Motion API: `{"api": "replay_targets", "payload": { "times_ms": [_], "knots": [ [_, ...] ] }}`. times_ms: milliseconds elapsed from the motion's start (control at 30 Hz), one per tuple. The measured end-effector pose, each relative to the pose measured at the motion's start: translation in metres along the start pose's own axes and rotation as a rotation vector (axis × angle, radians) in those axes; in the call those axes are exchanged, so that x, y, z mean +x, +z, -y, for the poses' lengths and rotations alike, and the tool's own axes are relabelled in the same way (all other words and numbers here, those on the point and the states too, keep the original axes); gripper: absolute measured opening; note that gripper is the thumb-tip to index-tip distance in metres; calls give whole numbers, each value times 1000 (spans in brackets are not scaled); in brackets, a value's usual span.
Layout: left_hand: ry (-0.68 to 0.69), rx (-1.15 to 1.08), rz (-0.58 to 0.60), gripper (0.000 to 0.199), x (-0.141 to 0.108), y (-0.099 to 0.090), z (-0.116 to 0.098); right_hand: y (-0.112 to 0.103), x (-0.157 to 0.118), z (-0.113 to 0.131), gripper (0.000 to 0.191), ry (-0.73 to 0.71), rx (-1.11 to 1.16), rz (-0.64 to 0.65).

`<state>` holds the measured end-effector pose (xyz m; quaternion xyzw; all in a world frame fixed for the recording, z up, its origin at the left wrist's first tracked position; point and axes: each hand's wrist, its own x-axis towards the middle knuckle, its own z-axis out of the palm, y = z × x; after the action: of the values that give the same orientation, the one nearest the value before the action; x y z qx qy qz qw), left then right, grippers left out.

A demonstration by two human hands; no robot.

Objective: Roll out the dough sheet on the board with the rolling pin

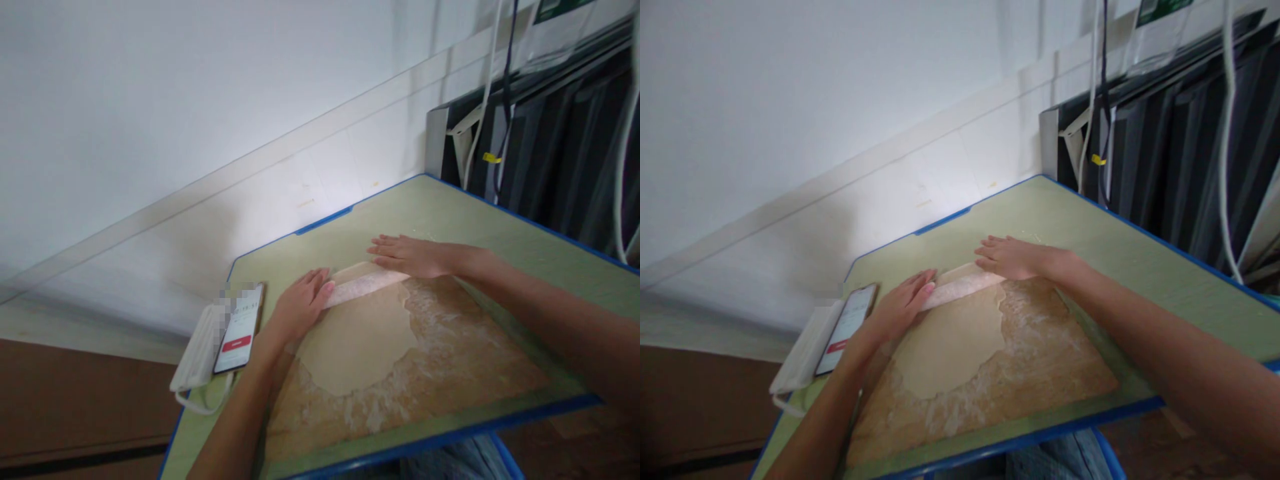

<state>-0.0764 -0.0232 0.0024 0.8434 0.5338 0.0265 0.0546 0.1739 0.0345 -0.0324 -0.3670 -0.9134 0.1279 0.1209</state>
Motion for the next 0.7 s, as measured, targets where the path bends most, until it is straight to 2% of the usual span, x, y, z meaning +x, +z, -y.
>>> {"api": "replay_targets", "payload": {
  "times_ms": [133,267,367,567,700],
  "knots": [
    [24,-50,87,54,-2,0,3,3,-1,-3,46,27,-52,65],
    [-7,-70,59,55,-3,0,3,1,-3,-1,43,1,-91,23],
    [3,-82,78,54,-2,-1,3,0,-2,0,44,-1,-73,79],
    [3,-65,35,49,-3,-2,0,2,0,2,50,120,-26,55],
    [28,-43,11,48,-4,0,-1,2,-1,4,51,56,-64,60]
  ]
}}
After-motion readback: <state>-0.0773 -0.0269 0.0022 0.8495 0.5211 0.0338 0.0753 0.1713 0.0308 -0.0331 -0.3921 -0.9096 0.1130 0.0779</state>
